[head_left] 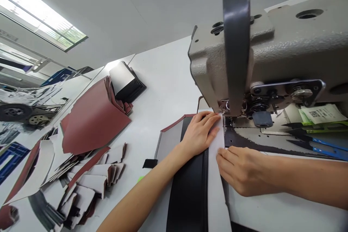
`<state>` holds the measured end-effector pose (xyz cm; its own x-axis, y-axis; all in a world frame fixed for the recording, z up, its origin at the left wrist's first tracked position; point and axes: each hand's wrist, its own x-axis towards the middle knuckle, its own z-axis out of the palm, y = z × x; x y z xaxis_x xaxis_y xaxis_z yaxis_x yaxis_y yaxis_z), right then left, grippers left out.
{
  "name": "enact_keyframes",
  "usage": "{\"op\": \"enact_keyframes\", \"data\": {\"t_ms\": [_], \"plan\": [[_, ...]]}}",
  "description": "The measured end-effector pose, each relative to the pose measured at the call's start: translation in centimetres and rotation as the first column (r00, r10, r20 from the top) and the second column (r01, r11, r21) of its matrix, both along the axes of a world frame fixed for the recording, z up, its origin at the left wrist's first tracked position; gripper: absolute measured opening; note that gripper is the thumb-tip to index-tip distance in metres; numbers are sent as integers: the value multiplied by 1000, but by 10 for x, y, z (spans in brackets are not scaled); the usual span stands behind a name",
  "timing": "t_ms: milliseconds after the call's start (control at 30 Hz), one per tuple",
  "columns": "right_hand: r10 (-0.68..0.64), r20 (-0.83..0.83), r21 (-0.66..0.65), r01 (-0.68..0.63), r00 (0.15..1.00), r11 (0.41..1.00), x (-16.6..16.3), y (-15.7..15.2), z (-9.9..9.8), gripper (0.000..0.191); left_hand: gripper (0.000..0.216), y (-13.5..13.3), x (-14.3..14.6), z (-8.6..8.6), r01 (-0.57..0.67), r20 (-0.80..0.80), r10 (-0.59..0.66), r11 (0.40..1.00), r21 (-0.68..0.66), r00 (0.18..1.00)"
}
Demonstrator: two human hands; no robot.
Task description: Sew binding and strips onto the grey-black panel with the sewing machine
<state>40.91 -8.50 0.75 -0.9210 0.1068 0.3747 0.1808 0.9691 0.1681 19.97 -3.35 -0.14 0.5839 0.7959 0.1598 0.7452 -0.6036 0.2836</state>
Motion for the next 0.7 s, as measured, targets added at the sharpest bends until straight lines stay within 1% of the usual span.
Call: {"op": "enact_keyframes", "data": {"t_ms": [167, 367, 533, 700], "plan": [[-57, -52, -1, 57, 997, 998, 0, -7, -8, 28, 31, 1, 0, 0, 23, 15, -24, 1000, 4, 1000], [-64, -107, 9, 65, 992, 998, 3, -12, -11, 20, 32, 0, 4, 0, 35, 26, -35, 999, 5, 999], [-105, -130, -44, 100, 986, 994, 14, -20, -14, 24, 32, 1, 15, -2, 86, 55, -88, 996, 21, 995], [-122, -176, -71, 111, 977, 991, 17, -22, -17, 23, 32, 4, 18, -4, 96, 51, -97, 995, 17, 994]]}}
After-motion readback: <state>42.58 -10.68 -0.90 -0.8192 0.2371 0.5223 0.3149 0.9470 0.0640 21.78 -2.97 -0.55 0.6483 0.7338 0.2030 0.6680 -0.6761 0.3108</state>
